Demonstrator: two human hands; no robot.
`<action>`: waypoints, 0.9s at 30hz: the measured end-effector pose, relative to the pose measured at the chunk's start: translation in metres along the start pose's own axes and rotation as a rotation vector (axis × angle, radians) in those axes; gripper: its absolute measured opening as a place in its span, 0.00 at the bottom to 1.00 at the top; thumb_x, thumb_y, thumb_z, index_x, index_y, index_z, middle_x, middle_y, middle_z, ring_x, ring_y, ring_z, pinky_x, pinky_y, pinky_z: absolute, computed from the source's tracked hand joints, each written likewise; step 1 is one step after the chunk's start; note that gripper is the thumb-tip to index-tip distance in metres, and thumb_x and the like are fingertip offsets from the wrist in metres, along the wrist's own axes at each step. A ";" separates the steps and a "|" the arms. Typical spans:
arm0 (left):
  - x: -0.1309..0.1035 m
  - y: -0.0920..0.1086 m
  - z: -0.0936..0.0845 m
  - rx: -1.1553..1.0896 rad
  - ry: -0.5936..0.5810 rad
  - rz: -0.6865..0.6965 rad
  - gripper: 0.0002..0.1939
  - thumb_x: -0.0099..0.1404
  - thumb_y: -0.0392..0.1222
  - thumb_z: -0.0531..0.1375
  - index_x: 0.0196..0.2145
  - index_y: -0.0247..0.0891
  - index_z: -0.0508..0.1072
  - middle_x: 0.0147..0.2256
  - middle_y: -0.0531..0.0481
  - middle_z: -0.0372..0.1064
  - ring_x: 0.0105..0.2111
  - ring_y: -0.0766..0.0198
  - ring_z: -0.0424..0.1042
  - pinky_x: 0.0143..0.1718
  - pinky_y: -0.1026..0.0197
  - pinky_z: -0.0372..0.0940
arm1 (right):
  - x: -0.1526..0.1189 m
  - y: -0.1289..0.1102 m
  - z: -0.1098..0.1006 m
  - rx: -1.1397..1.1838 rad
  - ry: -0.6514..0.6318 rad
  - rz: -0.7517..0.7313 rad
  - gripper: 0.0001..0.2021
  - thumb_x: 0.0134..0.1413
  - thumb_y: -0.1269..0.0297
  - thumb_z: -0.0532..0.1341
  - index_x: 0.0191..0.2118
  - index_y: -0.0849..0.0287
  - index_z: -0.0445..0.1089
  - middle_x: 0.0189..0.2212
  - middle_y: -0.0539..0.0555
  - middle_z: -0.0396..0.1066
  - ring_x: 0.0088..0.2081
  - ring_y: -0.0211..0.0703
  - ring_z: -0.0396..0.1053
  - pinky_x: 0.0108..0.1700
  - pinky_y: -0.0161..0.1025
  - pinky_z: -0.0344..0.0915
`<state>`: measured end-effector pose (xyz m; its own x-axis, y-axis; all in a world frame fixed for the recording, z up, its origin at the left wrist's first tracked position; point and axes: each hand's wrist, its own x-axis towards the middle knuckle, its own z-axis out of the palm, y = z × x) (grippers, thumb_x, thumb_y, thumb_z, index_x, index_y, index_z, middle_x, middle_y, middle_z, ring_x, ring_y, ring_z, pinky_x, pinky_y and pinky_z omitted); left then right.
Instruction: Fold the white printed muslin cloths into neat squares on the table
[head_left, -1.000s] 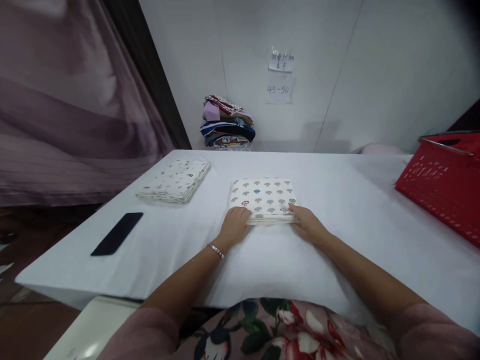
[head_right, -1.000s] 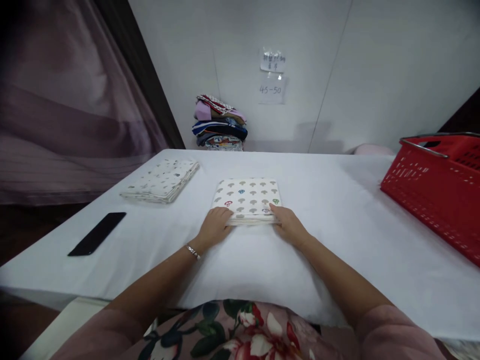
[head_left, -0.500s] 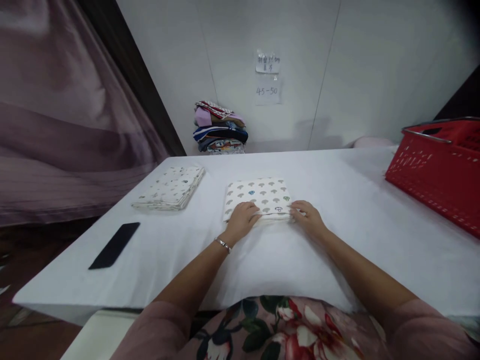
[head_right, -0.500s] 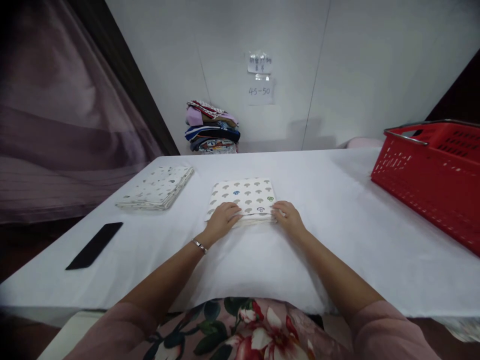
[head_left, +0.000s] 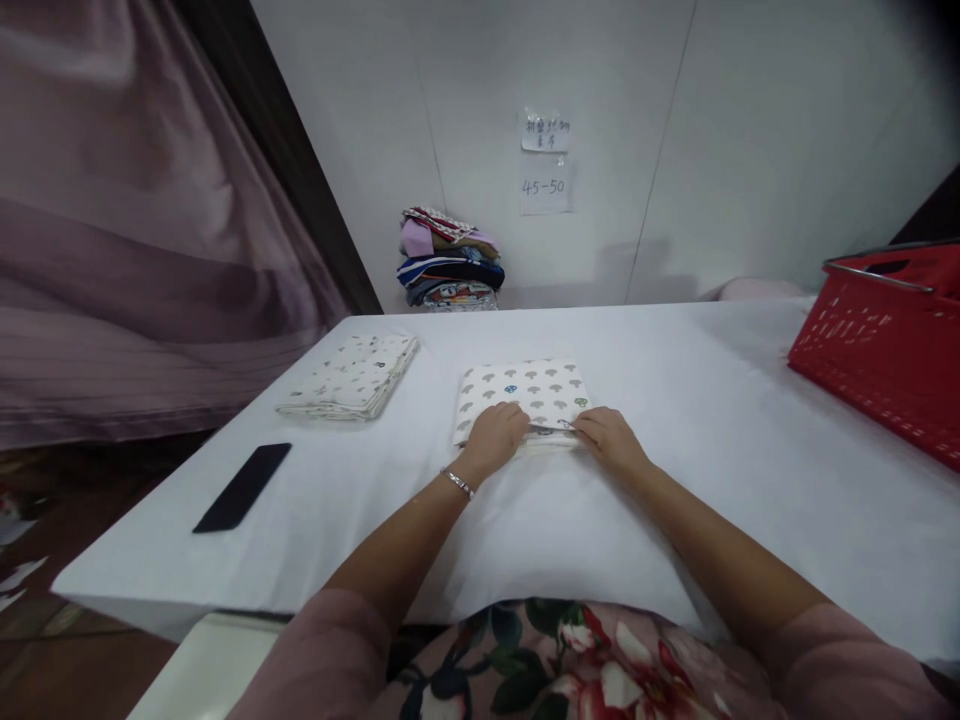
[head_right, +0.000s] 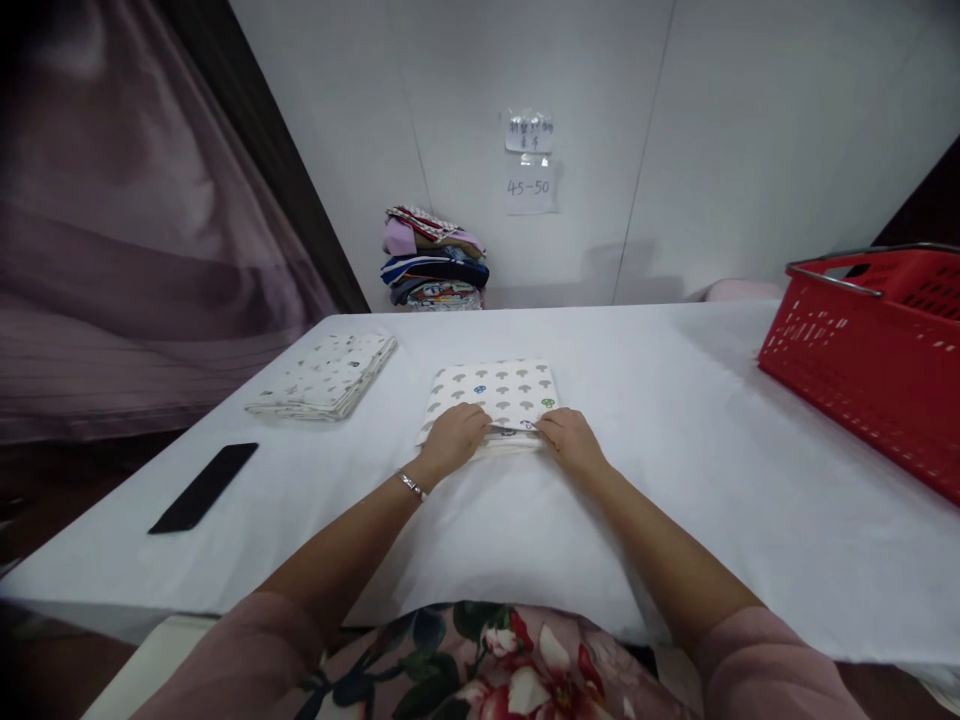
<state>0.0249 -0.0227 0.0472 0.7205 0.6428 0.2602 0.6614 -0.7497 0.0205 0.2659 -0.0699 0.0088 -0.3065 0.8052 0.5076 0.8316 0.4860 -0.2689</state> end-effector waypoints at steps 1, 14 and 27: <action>-0.004 0.001 0.002 0.031 0.017 0.028 0.13 0.69 0.35 0.47 0.35 0.38 0.71 0.35 0.46 0.67 0.38 0.59 0.64 0.39 0.57 0.59 | -0.002 -0.001 0.001 -0.005 0.007 -0.019 0.14 0.64 0.64 0.50 0.41 0.57 0.73 0.39 0.58 0.73 0.43 0.48 0.66 0.45 0.44 0.59; -0.021 -0.002 0.008 -0.037 0.081 0.123 0.12 0.69 0.44 0.50 0.38 0.37 0.70 0.35 0.47 0.67 0.36 0.61 0.64 0.38 0.58 0.60 | -0.016 -0.007 0.001 -0.043 0.043 -0.129 0.12 0.62 0.62 0.54 0.47 0.58 0.70 0.42 0.59 0.70 0.44 0.48 0.66 0.44 0.45 0.62; -0.020 -0.017 0.017 -0.035 0.182 0.074 0.11 0.69 0.43 0.51 0.38 0.38 0.72 0.34 0.48 0.69 0.36 0.61 0.67 0.37 0.59 0.61 | 0.002 0.011 -0.010 -0.179 0.044 -0.144 0.12 0.61 0.69 0.52 0.40 0.56 0.74 0.40 0.56 0.74 0.40 0.45 0.68 0.44 0.45 0.60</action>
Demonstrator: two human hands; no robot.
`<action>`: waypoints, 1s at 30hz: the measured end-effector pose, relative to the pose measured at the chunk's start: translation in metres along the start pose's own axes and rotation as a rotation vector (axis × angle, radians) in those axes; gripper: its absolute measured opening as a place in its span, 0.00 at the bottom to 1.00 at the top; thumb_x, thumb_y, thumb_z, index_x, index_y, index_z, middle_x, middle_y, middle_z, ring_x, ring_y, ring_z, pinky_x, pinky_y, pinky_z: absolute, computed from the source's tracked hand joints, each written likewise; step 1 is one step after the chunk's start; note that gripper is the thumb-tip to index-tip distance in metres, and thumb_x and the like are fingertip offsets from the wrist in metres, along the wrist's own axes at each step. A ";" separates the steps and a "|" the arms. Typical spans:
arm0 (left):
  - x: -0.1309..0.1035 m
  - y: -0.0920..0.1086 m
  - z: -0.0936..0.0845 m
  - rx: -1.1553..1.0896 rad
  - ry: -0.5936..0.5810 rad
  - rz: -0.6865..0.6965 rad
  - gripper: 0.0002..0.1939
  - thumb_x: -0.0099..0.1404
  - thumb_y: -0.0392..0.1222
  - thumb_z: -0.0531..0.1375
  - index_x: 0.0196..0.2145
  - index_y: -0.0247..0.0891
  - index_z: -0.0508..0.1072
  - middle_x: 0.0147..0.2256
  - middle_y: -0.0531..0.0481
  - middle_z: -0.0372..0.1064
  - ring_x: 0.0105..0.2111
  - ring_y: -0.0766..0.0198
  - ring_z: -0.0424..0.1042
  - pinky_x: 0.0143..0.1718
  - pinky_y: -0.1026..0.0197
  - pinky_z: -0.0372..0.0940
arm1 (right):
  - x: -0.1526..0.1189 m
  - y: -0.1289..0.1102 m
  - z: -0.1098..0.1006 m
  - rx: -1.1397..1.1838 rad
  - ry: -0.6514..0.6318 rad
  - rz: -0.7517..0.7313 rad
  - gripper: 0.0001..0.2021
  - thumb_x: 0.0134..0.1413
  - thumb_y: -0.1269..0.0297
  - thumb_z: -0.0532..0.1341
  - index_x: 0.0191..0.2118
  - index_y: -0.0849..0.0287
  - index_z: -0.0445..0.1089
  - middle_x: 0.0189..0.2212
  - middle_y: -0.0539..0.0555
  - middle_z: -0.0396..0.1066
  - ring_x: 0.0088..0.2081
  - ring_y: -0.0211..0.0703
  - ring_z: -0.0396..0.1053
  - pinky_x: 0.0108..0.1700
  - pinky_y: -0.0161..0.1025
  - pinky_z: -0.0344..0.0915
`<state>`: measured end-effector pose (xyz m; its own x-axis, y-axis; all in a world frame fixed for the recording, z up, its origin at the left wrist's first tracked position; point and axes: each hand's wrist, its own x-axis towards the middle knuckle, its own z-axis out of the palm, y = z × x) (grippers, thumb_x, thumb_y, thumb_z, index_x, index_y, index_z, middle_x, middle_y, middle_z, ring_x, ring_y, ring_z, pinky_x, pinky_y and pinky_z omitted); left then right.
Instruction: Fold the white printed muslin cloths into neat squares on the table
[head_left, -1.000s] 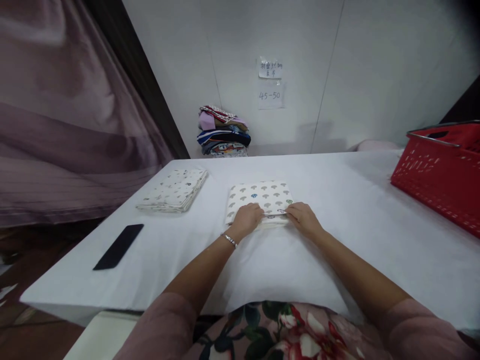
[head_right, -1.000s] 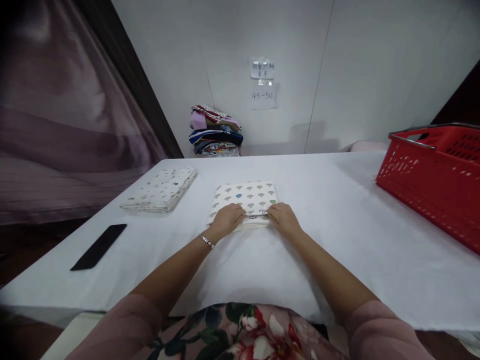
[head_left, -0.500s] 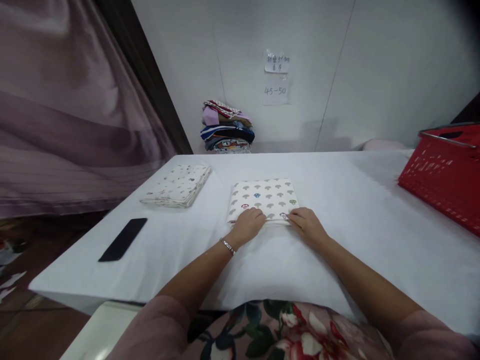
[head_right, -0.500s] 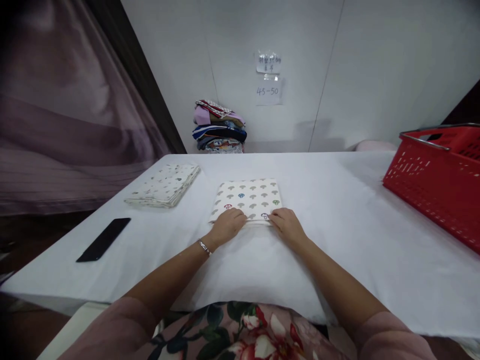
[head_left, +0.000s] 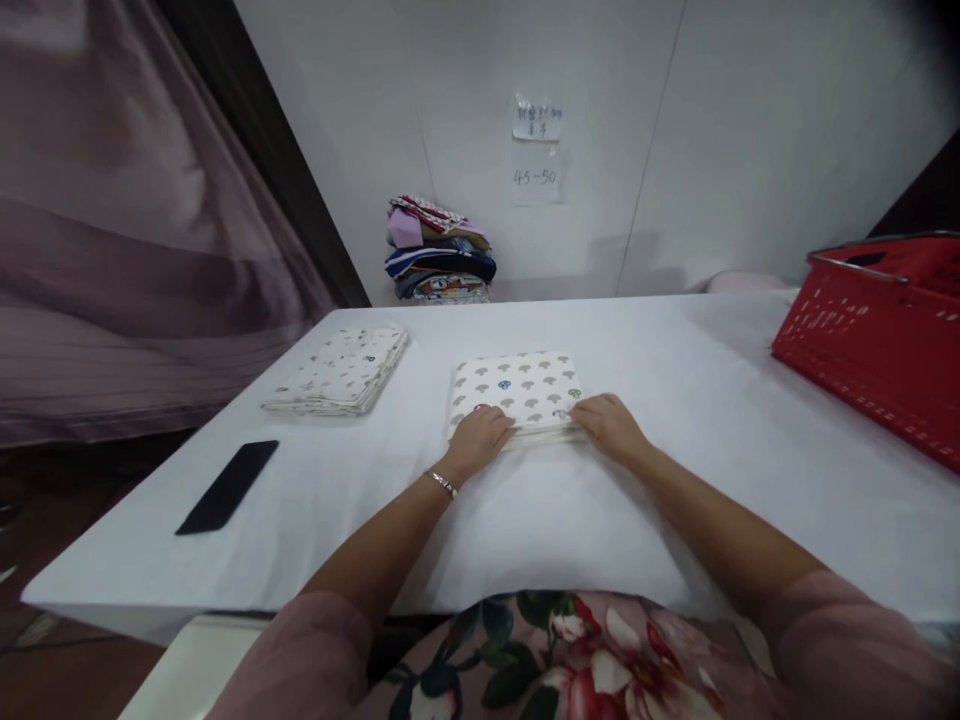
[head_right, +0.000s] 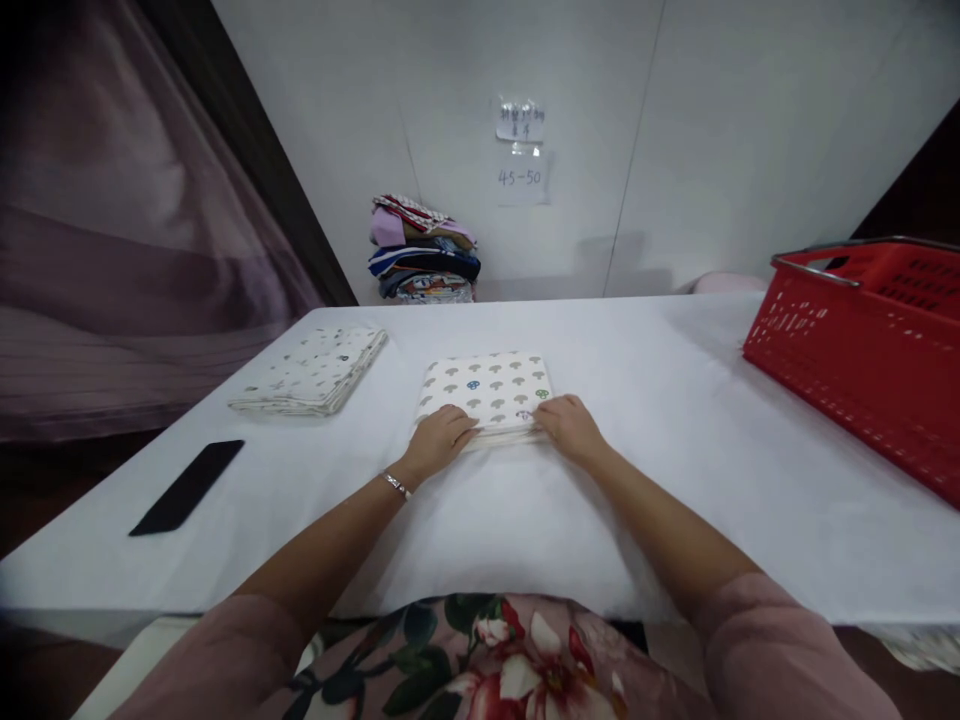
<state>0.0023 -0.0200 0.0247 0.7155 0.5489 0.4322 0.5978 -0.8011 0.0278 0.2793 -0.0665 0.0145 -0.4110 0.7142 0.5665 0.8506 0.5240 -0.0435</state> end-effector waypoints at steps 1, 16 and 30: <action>0.001 0.002 0.003 0.018 0.013 0.005 0.12 0.69 0.43 0.50 0.38 0.38 0.72 0.34 0.48 0.69 0.36 0.62 0.67 0.37 0.59 0.61 | 0.004 0.004 -0.002 -0.030 0.017 0.012 0.12 0.61 0.70 0.53 0.41 0.57 0.74 0.40 0.56 0.74 0.40 0.45 0.68 0.44 0.44 0.59; -0.007 0.003 0.005 0.050 0.011 0.071 0.07 0.66 0.38 0.54 0.39 0.38 0.70 0.35 0.48 0.69 0.37 0.60 0.66 0.43 0.55 0.62 | -0.023 0.008 0.002 0.093 0.007 -0.018 0.10 0.61 0.66 0.55 0.43 0.59 0.72 0.43 0.59 0.72 0.43 0.48 0.67 0.45 0.45 0.64; 0.010 0.021 -0.003 -0.189 -0.032 -0.091 0.08 0.67 0.42 0.54 0.37 0.40 0.72 0.37 0.48 0.68 0.39 0.61 0.66 0.41 0.56 0.61 | 0.000 -0.014 0.006 0.228 0.022 0.040 0.13 0.61 0.65 0.52 0.46 0.55 0.71 0.44 0.58 0.72 0.45 0.47 0.68 0.49 0.48 0.63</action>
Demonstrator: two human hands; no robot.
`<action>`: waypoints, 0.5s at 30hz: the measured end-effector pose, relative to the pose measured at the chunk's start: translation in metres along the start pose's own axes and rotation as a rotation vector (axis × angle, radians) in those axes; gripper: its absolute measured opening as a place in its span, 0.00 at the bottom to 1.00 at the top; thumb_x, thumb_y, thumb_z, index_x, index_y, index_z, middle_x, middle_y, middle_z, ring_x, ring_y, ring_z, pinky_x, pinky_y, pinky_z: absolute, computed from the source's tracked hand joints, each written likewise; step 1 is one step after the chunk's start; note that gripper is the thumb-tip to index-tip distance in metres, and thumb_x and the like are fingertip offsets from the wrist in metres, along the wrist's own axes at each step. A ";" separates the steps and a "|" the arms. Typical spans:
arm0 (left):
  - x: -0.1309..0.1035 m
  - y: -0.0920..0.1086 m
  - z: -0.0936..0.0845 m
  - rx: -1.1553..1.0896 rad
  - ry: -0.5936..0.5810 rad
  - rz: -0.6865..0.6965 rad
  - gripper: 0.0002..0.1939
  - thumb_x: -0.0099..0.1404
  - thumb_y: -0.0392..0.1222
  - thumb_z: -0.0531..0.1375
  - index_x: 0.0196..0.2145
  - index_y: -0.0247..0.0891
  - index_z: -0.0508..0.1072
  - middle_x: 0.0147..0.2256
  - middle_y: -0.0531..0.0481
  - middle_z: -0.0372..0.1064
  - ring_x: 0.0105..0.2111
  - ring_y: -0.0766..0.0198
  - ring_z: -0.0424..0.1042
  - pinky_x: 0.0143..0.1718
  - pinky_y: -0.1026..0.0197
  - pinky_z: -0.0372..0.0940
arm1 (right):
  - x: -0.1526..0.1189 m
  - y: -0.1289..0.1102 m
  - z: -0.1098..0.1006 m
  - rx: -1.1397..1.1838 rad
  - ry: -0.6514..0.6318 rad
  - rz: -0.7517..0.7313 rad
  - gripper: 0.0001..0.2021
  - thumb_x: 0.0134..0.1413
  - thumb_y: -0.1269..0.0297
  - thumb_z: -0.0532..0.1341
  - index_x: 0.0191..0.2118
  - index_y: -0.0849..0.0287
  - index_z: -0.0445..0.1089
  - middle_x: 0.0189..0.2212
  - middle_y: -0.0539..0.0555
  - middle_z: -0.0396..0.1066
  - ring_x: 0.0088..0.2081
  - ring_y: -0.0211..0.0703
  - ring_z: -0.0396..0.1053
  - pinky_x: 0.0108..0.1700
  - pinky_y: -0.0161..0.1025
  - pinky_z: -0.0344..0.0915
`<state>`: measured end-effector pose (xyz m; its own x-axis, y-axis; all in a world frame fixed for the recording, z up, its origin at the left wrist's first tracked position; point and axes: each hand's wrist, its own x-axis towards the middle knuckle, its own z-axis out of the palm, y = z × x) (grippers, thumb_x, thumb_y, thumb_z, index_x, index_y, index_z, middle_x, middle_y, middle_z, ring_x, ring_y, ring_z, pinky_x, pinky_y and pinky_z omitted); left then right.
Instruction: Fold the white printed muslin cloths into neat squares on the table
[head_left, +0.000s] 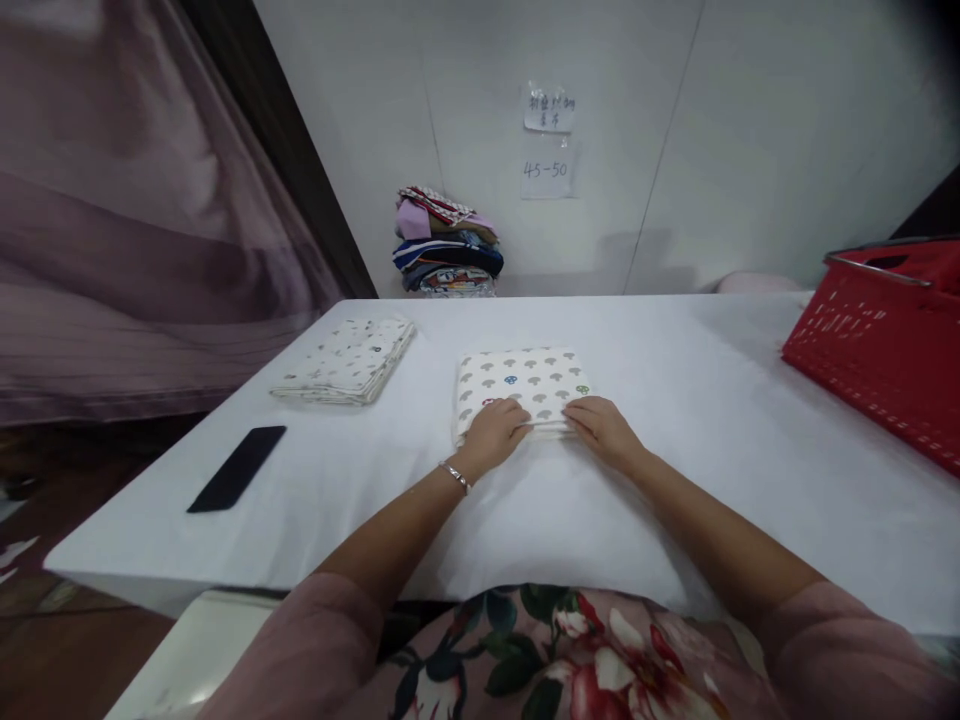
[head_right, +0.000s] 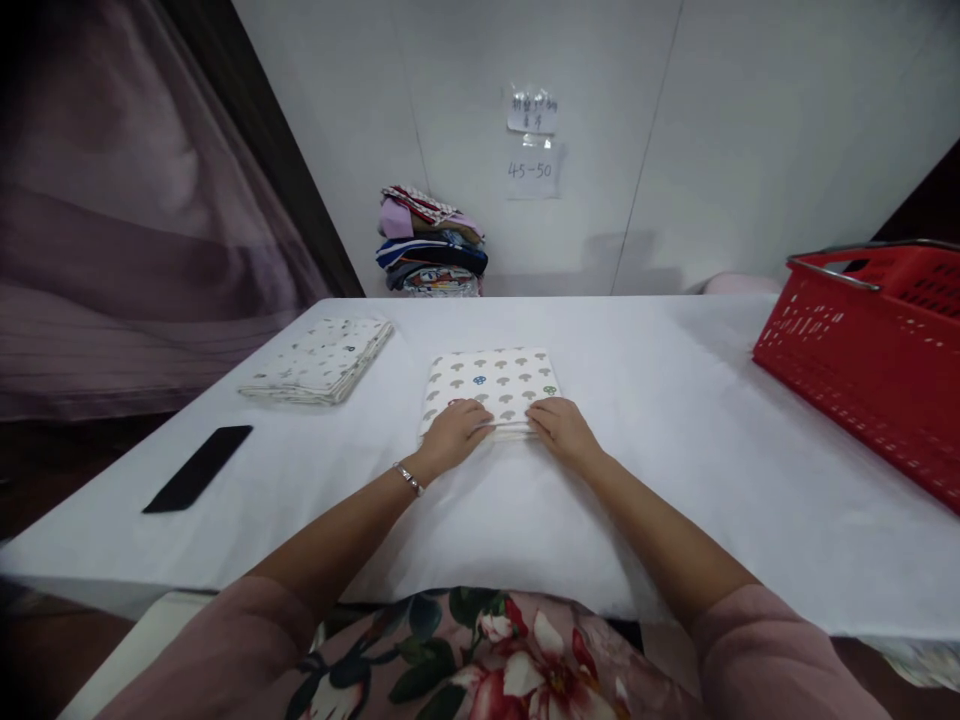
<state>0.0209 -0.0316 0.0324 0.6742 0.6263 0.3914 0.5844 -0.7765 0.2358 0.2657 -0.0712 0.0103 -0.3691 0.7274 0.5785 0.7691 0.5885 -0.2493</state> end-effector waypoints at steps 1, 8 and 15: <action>0.002 0.001 0.001 0.002 -0.007 -0.004 0.07 0.66 0.42 0.55 0.36 0.40 0.72 0.37 0.48 0.69 0.39 0.60 0.66 0.41 0.56 0.61 | 0.003 -0.001 0.004 -0.006 -0.013 -0.006 0.12 0.61 0.64 0.53 0.45 0.55 0.72 0.43 0.58 0.72 0.45 0.47 0.68 0.48 0.48 0.63; 0.003 0.000 0.004 -0.010 0.009 -0.031 0.11 0.68 0.41 0.52 0.34 0.39 0.73 0.34 0.50 0.69 0.37 0.62 0.67 0.39 0.59 0.61 | 0.009 -0.007 0.016 -0.036 0.056 -0.020 0.11 0.61 0.67 0.53 0.40 0.58 0.73 0.38 0.57 0.74 0.42 0.46 0.68 0.46 0.45 0.64; -0.004 0.004 0.006 0.108 -0.025 0.060 0.13 0.69 0.40 0.50 0.35 0.38 0.73 0.34 0.47 0.68 0.36 0.60 0.65 0.38 0.57 0.60 | -0.004 -0.014 0.015 -0.051 0.043 -0.049 0.12 0.63 0.67 0.51 0.43 0.56 0.72 0.41 0.58 0.71 0.44 0.47 0.67 0.46 0.47 0.65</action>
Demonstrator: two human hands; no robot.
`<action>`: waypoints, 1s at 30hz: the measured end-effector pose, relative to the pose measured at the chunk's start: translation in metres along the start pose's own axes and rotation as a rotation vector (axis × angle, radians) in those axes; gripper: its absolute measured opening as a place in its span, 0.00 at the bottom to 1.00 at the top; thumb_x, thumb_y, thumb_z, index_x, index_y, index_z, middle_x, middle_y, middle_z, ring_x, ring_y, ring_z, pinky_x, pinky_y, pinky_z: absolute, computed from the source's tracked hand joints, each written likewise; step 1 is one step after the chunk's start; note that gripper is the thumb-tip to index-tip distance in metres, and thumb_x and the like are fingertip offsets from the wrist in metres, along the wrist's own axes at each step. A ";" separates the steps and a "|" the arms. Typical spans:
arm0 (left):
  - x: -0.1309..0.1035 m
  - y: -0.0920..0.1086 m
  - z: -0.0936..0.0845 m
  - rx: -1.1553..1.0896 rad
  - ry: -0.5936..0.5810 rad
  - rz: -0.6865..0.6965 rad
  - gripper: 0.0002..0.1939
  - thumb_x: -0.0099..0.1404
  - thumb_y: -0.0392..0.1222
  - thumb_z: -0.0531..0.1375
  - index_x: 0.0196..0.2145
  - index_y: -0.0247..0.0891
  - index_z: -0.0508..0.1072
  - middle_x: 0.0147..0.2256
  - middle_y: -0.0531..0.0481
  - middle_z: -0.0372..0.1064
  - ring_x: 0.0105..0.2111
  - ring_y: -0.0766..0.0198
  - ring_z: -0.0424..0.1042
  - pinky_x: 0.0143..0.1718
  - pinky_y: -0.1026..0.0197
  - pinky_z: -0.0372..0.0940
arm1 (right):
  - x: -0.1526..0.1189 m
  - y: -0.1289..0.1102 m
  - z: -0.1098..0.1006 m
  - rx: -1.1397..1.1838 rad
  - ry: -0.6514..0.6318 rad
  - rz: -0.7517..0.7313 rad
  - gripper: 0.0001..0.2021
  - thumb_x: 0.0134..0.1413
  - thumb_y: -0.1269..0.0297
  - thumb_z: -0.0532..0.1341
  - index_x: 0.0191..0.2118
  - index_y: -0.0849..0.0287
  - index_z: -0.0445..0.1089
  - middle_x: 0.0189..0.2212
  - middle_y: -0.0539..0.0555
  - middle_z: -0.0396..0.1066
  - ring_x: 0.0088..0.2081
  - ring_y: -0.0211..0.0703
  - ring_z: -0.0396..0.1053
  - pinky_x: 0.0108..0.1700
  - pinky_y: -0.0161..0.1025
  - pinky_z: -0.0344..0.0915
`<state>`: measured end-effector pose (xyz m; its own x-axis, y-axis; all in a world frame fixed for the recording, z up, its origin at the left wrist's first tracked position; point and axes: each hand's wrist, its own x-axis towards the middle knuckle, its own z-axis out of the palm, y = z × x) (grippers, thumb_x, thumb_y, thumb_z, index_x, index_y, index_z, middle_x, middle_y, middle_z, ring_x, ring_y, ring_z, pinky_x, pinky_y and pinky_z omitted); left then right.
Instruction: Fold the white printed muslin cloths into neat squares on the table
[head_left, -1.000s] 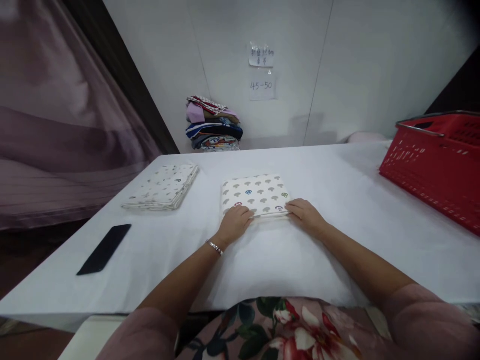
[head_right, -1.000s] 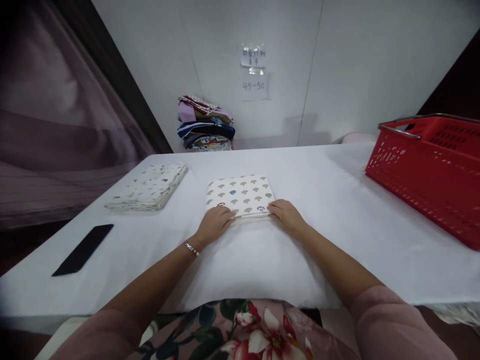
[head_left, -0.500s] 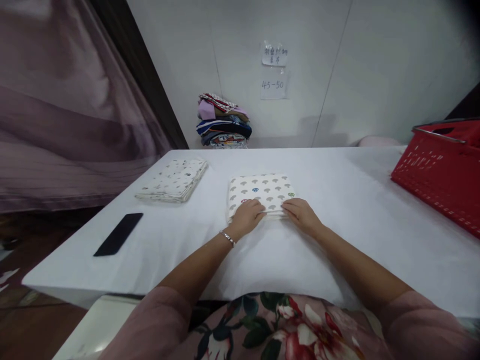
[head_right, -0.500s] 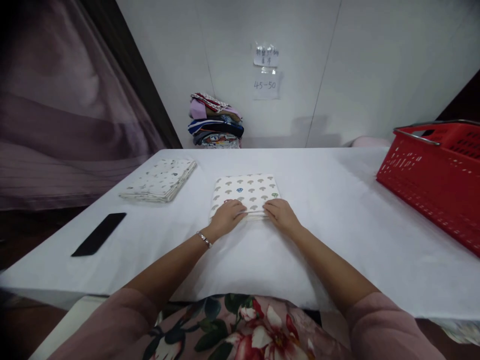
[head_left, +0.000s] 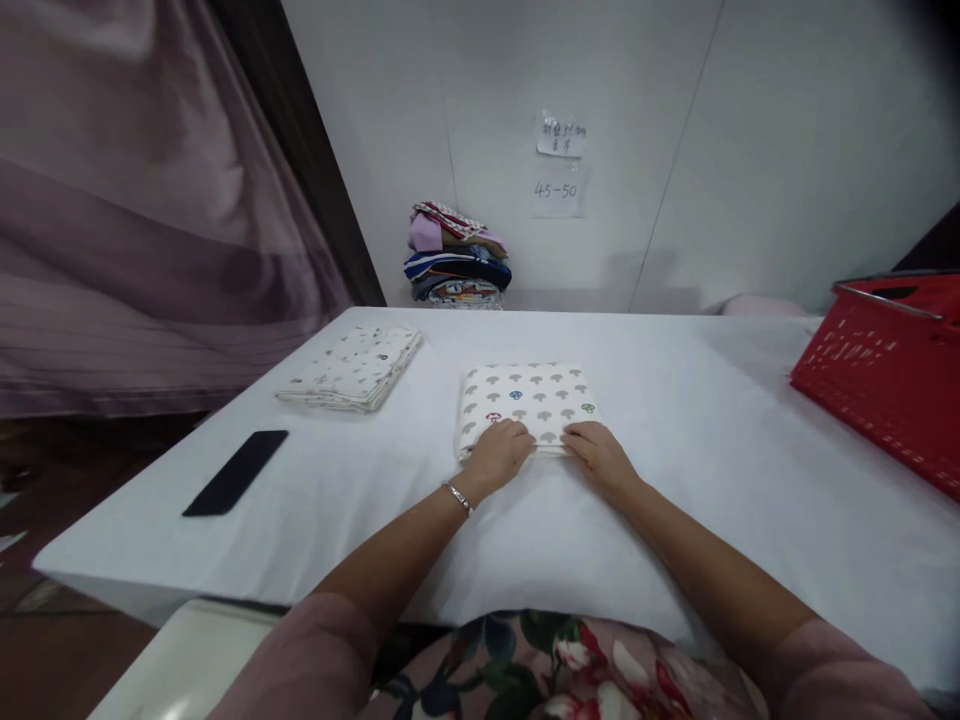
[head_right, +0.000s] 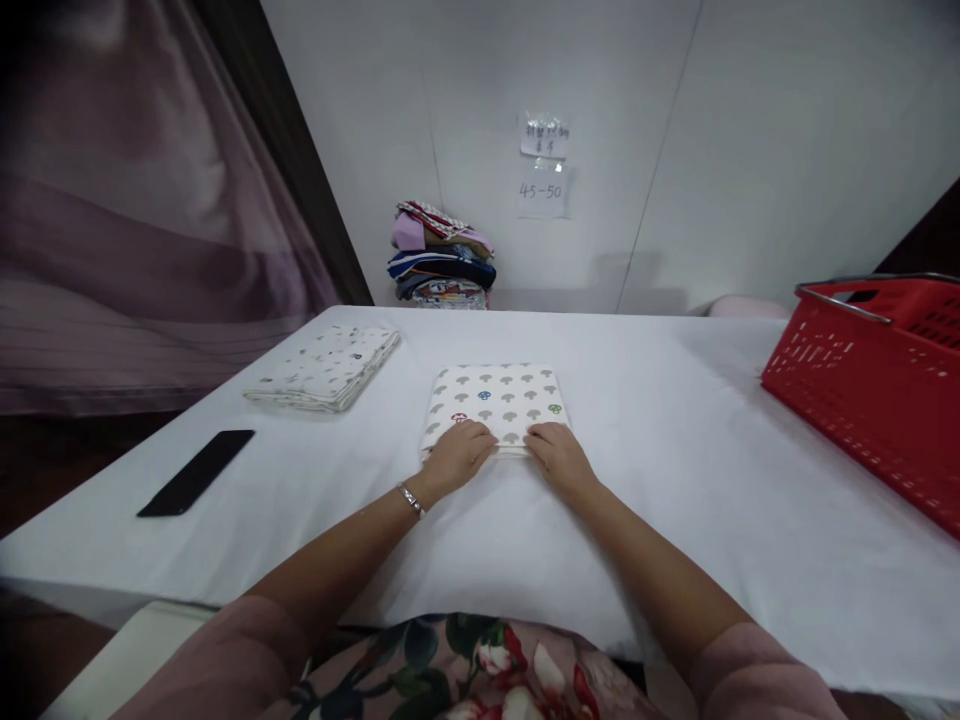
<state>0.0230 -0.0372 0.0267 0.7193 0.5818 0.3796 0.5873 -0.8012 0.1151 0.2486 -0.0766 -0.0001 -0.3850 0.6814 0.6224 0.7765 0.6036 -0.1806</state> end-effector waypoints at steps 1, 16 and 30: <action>-0.001 0.000 0.000 0.008 -0.005 0.001 0.12 0.69 0.40 0.50 0.35 0.38 0.73 0.34 0.47 0.68 0.36 0.60 0.65 0.38 0.57 0.60 | -0.001 0.000 -0.001 0.005 -0.012 0.003 0.12 0.63 0.66 0.51 0.44 0.56 0.72 0.42 0.58 0.71 0.45 0.48 0.66 0.47 0.48 0.65; -0.071 -0.046 -0.025 -0.128 0.193 -0.331 0.10 0.64 0.44 0.57 0.42 0.41 0.72 0.43 0.48 0.69 0.44 0.61 0.67 0.45 0.57 0.65 | -0.011 0.001 0.000 0.144 -0.015 0.176 0.11 0.60 0.62 0.54 0.45 0.52 0.72 0.46 0.56 0.70 0.48 0.50 0.67 0.48 0.50 0.68; -0.076 -0.043 -0.019 -0.010 0.191 -0.380 0.09 0.67 0.40 0.52 0.39 0.42 0.72 0.39 0.50 0.69 0.40 0.64 0.68 0.39 0.61 0.65 | 0.006 -0.003 0.014 0.200 -0.038 0.159 0.12 0.61 0.59 0.54 0.44 0.51 0.73 0.45 0.54 0.72 0.48 0.50 0.68 0.49 0.51 0.66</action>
<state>-0.0642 -0.0501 0.0102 0.3704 0.8004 0.4714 0.7932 -0.5366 0.2878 0.2371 -0.0686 -0.0071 -0.2877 0.7870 0.5457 0.7164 0.5550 -0.4228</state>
